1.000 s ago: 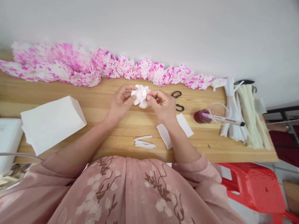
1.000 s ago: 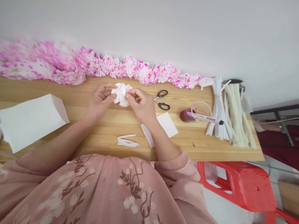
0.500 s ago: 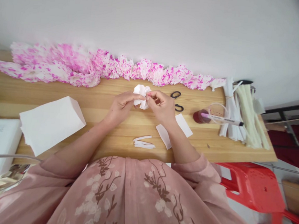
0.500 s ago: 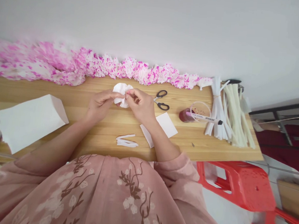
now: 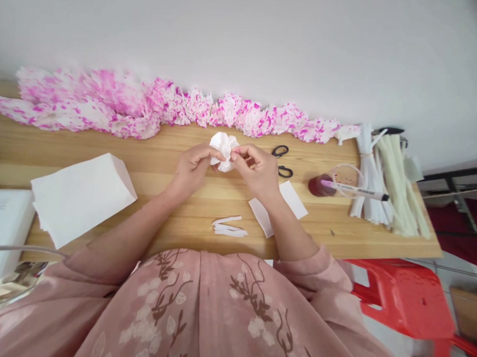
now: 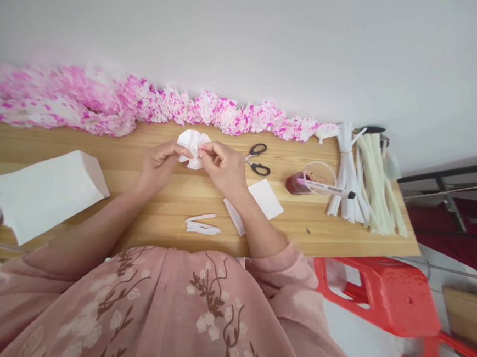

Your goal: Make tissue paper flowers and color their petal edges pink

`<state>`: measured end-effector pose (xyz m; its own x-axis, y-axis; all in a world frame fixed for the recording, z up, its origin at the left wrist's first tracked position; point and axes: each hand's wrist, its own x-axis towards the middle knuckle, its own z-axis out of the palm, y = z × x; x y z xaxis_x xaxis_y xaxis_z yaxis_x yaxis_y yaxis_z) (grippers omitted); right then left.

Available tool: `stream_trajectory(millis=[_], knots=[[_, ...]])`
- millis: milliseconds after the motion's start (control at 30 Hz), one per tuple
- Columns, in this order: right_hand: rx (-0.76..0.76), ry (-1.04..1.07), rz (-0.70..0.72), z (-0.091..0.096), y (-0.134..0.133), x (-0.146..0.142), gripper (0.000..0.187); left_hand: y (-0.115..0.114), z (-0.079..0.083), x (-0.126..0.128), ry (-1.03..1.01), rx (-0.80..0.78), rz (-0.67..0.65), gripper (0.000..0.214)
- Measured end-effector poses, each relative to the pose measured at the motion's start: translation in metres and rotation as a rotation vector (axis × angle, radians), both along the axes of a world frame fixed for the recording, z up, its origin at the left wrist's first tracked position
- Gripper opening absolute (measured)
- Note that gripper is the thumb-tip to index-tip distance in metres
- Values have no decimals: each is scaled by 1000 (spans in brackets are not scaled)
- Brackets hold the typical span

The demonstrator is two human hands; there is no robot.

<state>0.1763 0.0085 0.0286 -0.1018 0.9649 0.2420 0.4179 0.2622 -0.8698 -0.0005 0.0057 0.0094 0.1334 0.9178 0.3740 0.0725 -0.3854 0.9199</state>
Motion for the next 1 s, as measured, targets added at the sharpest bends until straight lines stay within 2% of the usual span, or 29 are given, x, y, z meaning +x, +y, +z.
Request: stream_trajectory(millis=[333,567,700,800,1000], knots=[[-28,-45,-33,0,-1,1,20,2,-1,-2,-37,-145,56,21],[-55,-69,3,6,-4,0,30,0,0,0,-22,-135,103,19],[-50,-96,37,5,-3,-2,21,-2,0,2,-10,-129,113,17],[-67,-49,49,3,-1,-1,17,-1,0,1,-27,-122,146,16],[-148,66,55,4,3,4,23,2,0,0,-118,-142,172,14]])
